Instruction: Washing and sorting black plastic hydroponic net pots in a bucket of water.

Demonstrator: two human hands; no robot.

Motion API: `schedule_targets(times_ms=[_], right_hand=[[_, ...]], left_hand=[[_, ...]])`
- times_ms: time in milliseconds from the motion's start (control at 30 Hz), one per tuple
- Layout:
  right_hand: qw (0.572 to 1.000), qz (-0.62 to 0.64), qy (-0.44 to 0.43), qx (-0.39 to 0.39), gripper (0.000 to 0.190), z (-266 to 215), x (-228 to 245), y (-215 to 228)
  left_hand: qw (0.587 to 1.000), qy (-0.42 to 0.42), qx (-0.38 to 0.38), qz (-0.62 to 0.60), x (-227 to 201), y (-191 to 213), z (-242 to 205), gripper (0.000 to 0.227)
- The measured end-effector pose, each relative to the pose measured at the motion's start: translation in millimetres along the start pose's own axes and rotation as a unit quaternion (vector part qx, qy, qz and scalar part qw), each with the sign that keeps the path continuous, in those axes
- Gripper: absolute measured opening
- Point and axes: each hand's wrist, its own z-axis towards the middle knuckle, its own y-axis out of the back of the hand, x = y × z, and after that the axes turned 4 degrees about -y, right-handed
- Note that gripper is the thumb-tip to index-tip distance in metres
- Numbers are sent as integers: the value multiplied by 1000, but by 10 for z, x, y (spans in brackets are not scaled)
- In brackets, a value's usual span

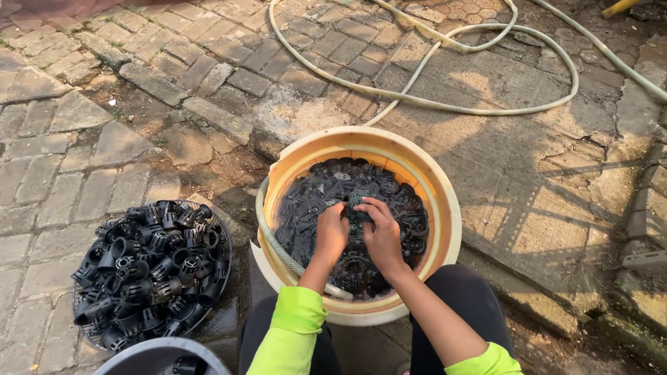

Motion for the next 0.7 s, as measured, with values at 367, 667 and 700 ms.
schedule_targets(times_ms=[367,667,700], right_hand=[[997,-50,24,56,35,25,-228,-121],[905,274,-245,213,47,424,-1240,-52],[906,274,-244,210,47,461,-1269,-30]], left_hand=[[998,-16,57,-3,523,-330,-55,31],[963,77,216,-145,-46,276,37,26],[962,74,218,-145,30,252,66,26]])
